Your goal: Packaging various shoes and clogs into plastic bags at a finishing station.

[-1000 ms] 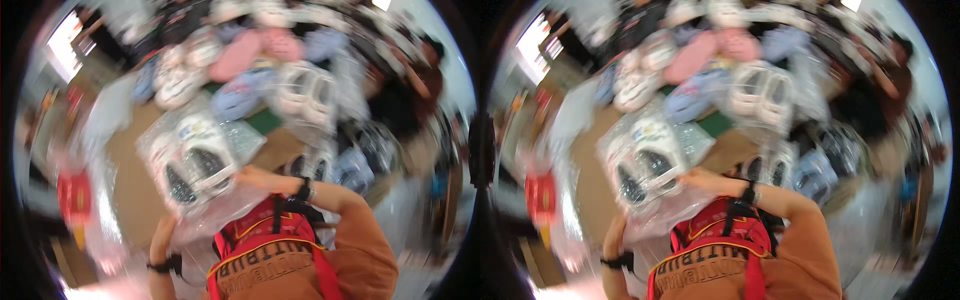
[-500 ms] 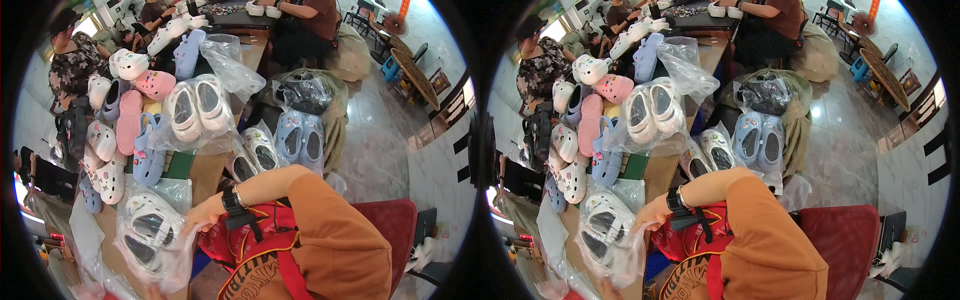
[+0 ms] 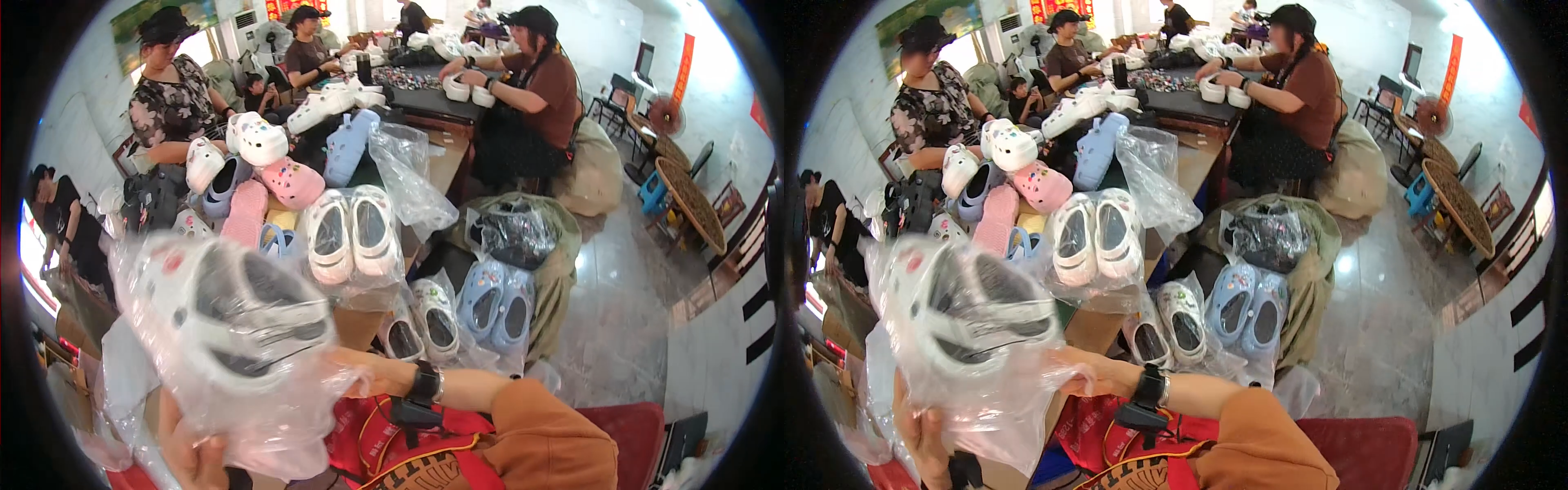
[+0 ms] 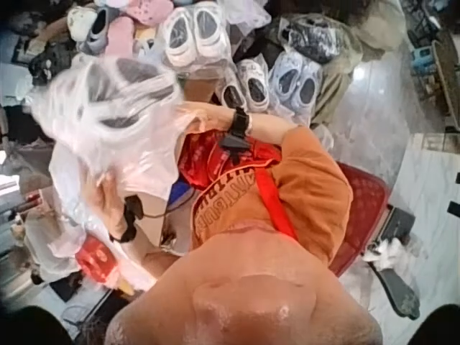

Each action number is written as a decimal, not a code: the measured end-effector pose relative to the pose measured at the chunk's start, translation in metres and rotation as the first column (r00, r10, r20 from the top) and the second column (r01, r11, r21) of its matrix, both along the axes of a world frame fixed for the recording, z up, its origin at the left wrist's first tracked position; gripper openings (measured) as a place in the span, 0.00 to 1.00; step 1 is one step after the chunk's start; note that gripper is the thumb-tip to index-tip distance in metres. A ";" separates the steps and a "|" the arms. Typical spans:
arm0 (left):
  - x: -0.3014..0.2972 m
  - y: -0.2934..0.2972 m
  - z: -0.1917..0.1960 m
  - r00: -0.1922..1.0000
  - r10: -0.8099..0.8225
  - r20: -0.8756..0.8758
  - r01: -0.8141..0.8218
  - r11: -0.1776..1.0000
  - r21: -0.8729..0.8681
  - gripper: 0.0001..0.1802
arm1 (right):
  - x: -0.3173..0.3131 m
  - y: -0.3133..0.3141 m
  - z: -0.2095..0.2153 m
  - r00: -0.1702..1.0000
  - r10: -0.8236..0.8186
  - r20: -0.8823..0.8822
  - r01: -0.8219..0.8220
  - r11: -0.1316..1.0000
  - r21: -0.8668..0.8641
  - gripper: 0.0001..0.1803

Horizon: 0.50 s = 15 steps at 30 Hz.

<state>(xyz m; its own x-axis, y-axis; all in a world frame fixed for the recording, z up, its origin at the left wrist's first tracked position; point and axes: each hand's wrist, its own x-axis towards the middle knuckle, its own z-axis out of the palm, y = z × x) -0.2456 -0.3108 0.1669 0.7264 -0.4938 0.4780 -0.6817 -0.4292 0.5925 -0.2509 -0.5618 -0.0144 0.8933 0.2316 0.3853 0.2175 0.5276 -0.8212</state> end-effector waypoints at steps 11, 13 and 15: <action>0.037 -0.147 0.010 0.790 -0.390 -0.473 0.277 0.915 -0.292 0.23 | -0.036 -0.165 0.016 0.973 -0.075 -0.218 0.180 0.838 0.515 0.14; 0.048 -0.146 -0.005 0.772 -0.365 -0.520 0.308 0.931 -0.196 0.23 | -0.029 -0.183 0.031 0.659 -0.657 -0.367 0.738 0.660 0.143 0.15; 0.051 -0.142 -0.019 0.723 -0.283 -0.631 0.326 0.944 -0.049 0.23 | -0.026 -0.221 0.025 0.530 -0.782 -0.329 0.821 0.570 -0.030 0.14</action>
